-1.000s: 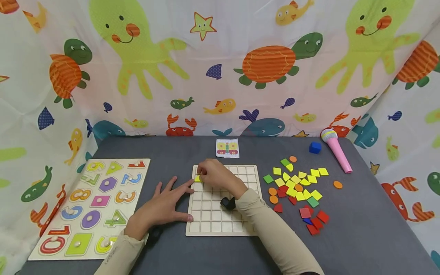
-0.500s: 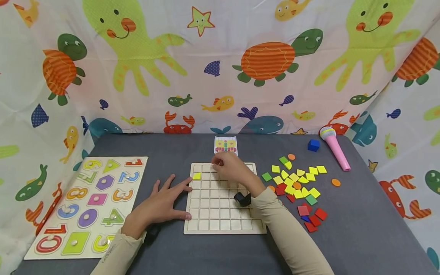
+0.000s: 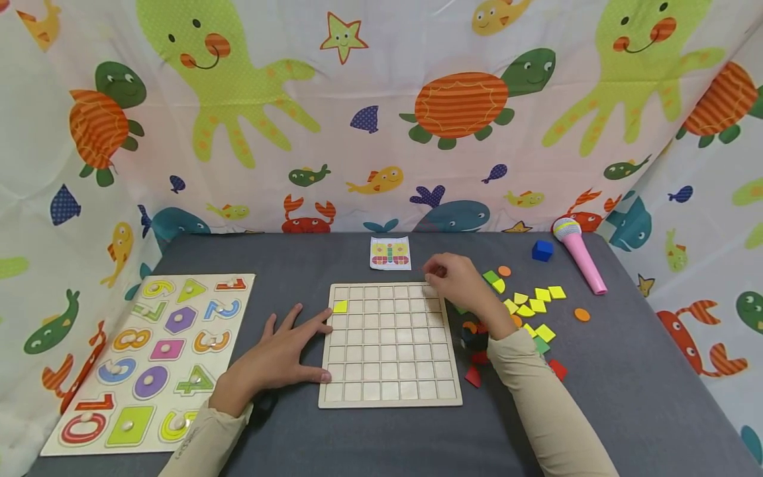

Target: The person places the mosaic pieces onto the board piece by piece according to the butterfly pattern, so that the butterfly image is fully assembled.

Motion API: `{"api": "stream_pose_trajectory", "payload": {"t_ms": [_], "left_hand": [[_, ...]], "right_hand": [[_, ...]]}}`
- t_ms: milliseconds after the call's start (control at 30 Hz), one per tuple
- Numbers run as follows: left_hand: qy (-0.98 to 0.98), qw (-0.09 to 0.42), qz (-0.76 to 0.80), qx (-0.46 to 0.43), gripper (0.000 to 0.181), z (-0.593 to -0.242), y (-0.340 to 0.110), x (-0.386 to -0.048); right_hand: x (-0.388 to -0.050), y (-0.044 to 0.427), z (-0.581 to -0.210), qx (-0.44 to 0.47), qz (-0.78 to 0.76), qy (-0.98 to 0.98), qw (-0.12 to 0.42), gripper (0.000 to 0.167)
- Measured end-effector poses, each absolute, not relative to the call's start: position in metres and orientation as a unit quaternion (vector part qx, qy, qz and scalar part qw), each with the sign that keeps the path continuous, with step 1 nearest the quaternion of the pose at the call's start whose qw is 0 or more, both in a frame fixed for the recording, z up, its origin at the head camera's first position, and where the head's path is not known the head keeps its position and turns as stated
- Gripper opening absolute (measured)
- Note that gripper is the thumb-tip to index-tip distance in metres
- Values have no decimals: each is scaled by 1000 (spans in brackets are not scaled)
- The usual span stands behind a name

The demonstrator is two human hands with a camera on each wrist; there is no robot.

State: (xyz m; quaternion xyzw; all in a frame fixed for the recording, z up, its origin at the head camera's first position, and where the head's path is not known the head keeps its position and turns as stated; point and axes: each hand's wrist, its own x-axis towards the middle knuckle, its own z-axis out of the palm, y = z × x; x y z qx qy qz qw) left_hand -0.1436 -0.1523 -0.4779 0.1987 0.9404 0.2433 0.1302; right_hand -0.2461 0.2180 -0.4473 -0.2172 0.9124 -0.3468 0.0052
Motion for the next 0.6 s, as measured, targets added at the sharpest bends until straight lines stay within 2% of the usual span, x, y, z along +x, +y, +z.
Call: {"api": "stream_pose_trajectory", "payload": {"t_ms": [333,600], "left_hand": [[940,131,244,199,101,-476,-152,-145],[937,135,252,199,99,-475,-152,-143]], "right_hand": [[-242,274,-449,-177,-325,929,10,20],[-239,298,-454,-178,-293,939,17,18]]}}
